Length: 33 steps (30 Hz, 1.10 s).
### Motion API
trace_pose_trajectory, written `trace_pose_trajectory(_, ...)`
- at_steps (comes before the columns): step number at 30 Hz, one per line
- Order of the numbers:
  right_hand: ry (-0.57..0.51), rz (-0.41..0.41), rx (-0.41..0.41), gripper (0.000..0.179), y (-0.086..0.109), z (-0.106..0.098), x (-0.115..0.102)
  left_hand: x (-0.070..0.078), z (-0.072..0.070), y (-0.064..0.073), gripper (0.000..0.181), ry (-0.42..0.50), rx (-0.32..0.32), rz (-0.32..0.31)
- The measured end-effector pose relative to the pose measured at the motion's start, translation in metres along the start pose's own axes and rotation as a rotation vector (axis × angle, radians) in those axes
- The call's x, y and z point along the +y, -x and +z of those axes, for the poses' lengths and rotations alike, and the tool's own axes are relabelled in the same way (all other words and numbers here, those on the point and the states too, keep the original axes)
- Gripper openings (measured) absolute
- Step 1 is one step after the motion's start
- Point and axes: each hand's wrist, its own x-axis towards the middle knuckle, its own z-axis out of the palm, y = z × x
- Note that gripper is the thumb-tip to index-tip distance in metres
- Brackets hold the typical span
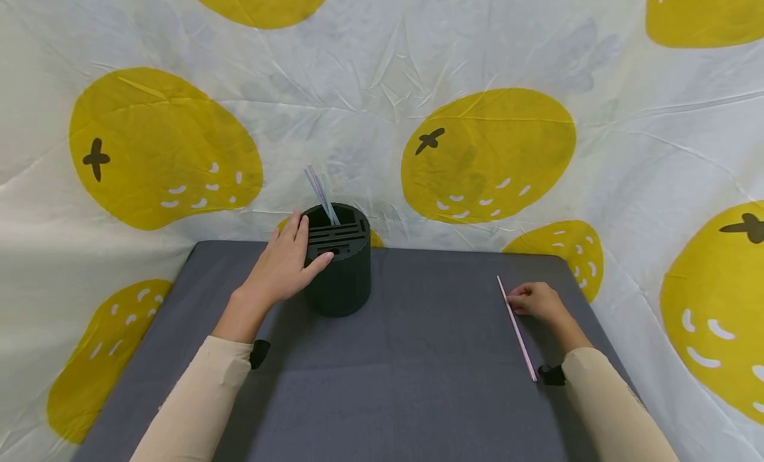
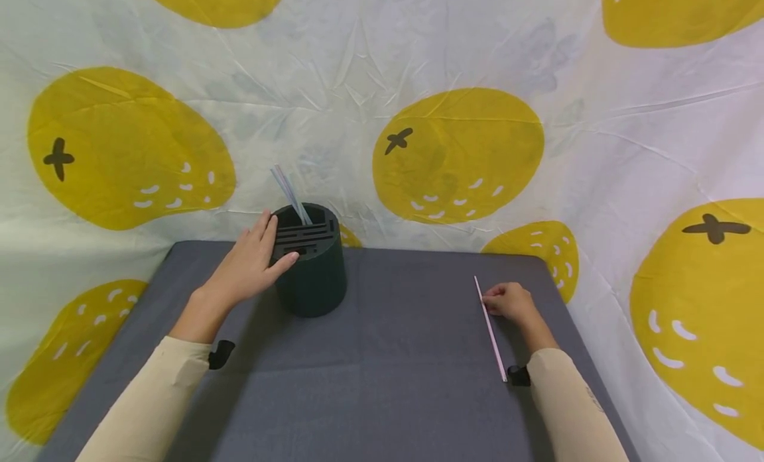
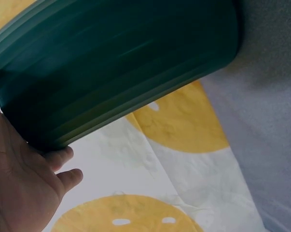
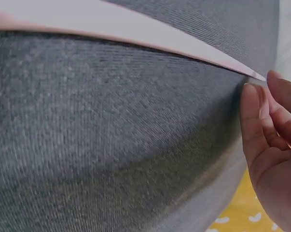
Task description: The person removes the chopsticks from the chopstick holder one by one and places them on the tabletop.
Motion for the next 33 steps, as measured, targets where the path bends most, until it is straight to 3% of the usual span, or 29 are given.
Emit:
trace_pose_trajectory(16, -0.218, -0.144, -0.011, 0.043, 0.001, -0.014, -0.022, 0.002, 0.0, -0.001, 0.105, 0.004, -0.004, -0.004)
trace_pose_trajectory(29, -0.32, -0.238, -0.018, 0.047, -0.002, 0.0, -0.079, 0.002, -0.001, -0.001, 0.104, -0.003, 0.002, 0.001)
trace_pose_trajectory(33, -0.4, -0.28, -0.044, 0.046, -0.006, 0.005, -0.104, 0.001, -0.001, 0.0, 0.104, 0.005, -0.001, -0.005)
